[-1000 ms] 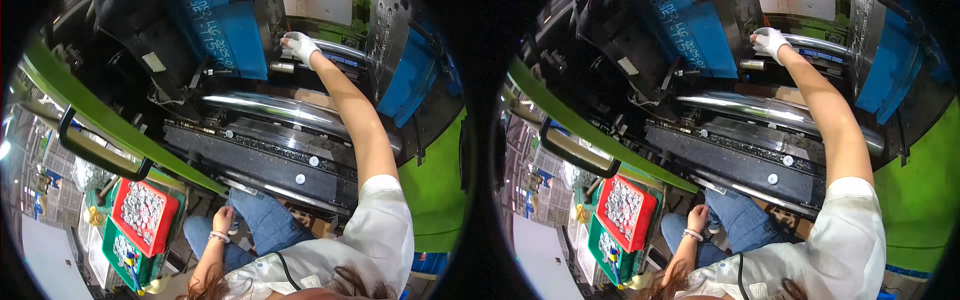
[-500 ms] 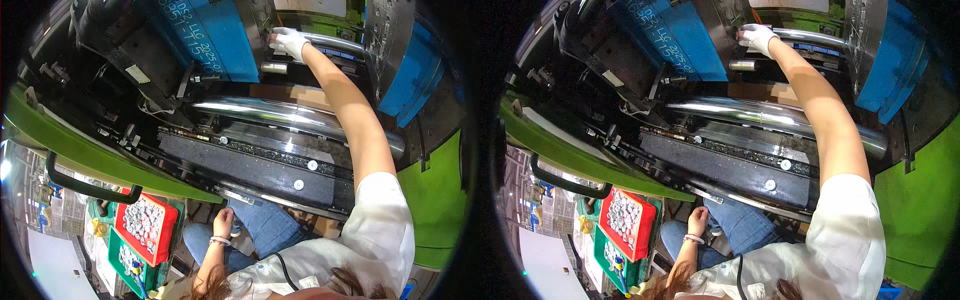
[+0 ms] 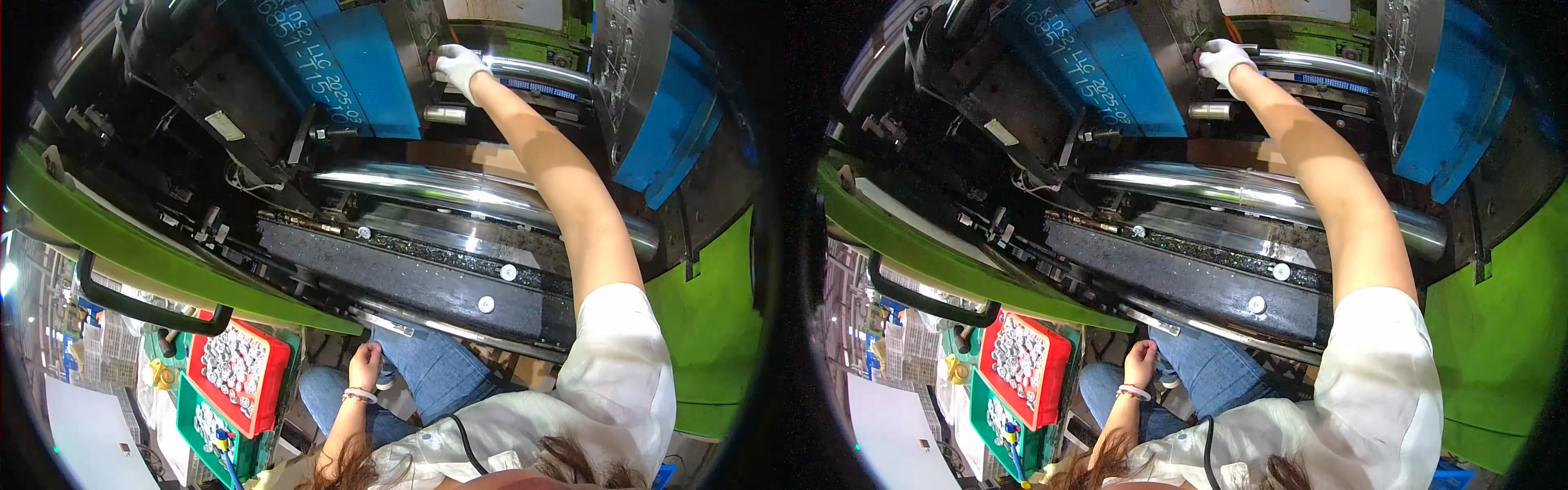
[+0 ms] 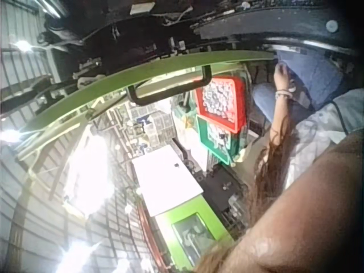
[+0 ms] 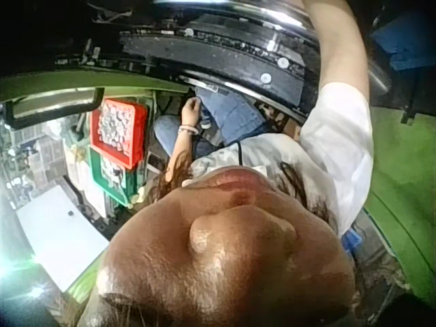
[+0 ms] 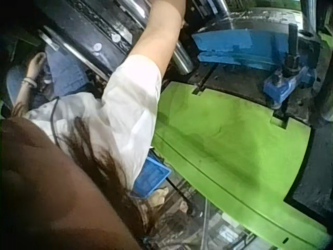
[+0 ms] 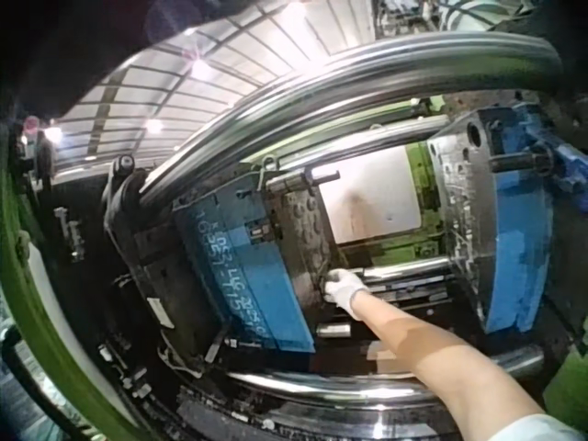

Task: The person operates a machine by pressing buttons on the panel, sliding the safety door, and assembling plastic components by hand.

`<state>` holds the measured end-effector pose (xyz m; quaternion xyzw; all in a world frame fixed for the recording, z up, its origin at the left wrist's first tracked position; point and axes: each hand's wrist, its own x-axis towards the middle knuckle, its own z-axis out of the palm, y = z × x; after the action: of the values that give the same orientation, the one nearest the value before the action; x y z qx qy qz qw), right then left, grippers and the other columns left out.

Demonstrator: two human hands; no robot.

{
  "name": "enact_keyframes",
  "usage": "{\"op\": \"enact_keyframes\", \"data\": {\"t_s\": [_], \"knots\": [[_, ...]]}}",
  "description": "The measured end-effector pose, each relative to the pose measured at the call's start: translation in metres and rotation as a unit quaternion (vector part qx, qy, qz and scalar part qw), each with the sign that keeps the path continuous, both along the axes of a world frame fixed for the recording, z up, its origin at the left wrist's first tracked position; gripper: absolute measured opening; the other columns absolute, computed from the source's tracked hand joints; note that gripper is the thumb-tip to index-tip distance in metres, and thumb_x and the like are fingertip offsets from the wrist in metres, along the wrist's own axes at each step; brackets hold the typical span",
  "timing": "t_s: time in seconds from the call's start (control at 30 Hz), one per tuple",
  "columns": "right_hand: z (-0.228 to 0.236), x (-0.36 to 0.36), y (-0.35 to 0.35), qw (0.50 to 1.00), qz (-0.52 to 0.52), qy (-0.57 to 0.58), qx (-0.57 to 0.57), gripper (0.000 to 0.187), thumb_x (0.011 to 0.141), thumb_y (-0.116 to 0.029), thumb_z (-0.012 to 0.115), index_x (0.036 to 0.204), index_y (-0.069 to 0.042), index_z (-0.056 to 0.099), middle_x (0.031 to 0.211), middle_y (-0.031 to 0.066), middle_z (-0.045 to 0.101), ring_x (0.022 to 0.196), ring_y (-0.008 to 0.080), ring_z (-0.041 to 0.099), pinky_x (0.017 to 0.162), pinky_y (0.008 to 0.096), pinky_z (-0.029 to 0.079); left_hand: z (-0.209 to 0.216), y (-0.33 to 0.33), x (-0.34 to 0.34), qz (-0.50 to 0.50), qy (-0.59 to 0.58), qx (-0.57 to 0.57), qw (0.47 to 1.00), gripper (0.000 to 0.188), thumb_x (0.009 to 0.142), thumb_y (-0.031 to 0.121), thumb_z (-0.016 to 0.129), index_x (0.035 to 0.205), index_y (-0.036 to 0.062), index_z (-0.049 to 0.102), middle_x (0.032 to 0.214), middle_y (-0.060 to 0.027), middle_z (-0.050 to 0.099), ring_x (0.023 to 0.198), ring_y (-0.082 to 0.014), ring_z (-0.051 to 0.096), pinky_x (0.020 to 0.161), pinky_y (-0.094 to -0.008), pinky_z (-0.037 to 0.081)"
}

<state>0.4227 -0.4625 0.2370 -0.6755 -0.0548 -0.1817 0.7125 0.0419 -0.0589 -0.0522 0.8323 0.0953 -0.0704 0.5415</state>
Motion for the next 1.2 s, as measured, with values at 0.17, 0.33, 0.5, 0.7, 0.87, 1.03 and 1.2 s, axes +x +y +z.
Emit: {"op": "enact_keyframes", "data": {"t_s": [0.17, 0.33, 0.5, 0.7, 0.87, 1.03, 1.2], "knots": [[-0.013, 0.010, -0.001, 0.988, -0.077, -0.045, -0.123, 0.037, 0.081, -0.019, 0.065, 0.112, 0.000, 0.060, 0.102, 0.0139, 0.066, 0.094, 0.0215, 0.062, 0.081, 0.0319, 0.048, 0.005, -0.002, -0.001, 0.003, 0.013, 0.002, 1.000, 0.016, 0.091, 0.017, 0.058, 0.092, 0.0016, 0.060, 0.067, -0.0011, 0.058, 0.060, -0.0076, 0.053, 0.056, -0.0231, 0.043], [-0.014, 0.002, -0.001, 0.966, -0.138, -0.040, -0.213, 0.036, 0.081, -0.020, 0.066, 0.111, -0.002, 0.062, 0.102, 0.0129, 0.066, 0.092, 0.0215, 0.063, 0.079, 0.0296, 0.047, 0.001, 0.001, -0.002, -0.011, 0.013, -0.001, 1.000, 0.012, 0.091, 0.013, 0.056, 0.096, 0.0017, 0.058, 0.071, -0.0019, 0.060, 0.063, -0.0091, 0.056, 0.059, -0.0235, 0.045], [-0.011, -0.006, 0.006, 0.955, -0.183, -0.014, -0.232, 0.033, 0.082, -0.020, 0.066, 0.109, -0.001, 0.063, 0.094, 0.0119, 0.067, 0.081, 0.0157, 0.064, 0.070, 0.0274, 0.049, -0.006, 0.004, -0.001, -0.023, 0.004, 0.020, 1.000, 0.010, 0.090, 0.010, 0.055, 0.096, 0.0032, 0.058, 0.072, -0.0029, 0.061, 0.064, -0.0100, 0.058, 0.061, -0.0243, 0.046], [-0.005, -0.007, 0.004, 0.964, -0.150, -0.031, -0.218, 0.032, 0.082, -0.017, 0.063, 0.110, -0.001, 0.063, 0.097, 0.0117, 0.068, 0.078, 0.0171, 0.066, 0.068, 0.0286, 0.050, -0.008, 0.004, -0.002, -0.029, -0.001, 0.025, 0.999, 0.009, 0.089, 0.010, 0.056, 0.096, 0.0043, 0.058, 0.072, -0.0043, 0.061, 0.064, -0.0111, 0.058, 0.060, -0.0255, 0.046], [-0.007, 0.001, 0.004, 0.933, -0.212, -0.021, -0.291, 0.031, 0.082, -0.014, 0.063, 0.109, 0.000, 0.063, 0.103, 0.0130, 0.067, 0.087, 0.0168, 0.065, 0.074, 0.0276, 0.051, -0.007, 0.002, -0.002, -0.030, -0.020, 0.056, 0.998, 0.010, 0.089, 0.011, 0.057, 0.096, 0.0038, 0.058, 0.072, -0.0047, 0.061, 0.064, -0.0115, 0.058, 0.060, -0.0259, 0.046], [-0.005, 0.009, 0.000, 0.964, -0.148, -0.012, -0.221, 0.039, 0.082, -0.011, 0.061, 0.118, 0.002, 0.056, 0.107, 0.0142, 0.064, 0.092, 0.0196, 0.062, 0.081, 0.0302, 0.049, -0.005, 0.003, -0.005, -0.019, 0.004, 0.040, 0.999, 0.013, 0.089, 0.013, 0.059, 0.097, 0.0026, 0.057, 0.072, -0.0051, 0.062, 0.064, -0.0116, 0.058, 0.059, -0.0260, 0.046], [0.001, -0.002, -0.005, 0.948, -0.163, -0.029, -0.271, 0.043, 0.078, -0.024, 0.065, 0.115, -0.003, 0.058, 0.113, 0.0145, 0.062, 0.107, 0.0283, 0.057, 0.093, 0.0343, 0.043, -0.003, 0.003, -0.006, -0.034, 0.000, 0.066, 0.997, 0.014, 0.090, 0.015, 0.058, 0.097, 0.0029, 0.057, 0.071, -0.0048, 0.062, 0.063, -0.0113, 0.058, 0.059, -0.0255, 0.046]]}}
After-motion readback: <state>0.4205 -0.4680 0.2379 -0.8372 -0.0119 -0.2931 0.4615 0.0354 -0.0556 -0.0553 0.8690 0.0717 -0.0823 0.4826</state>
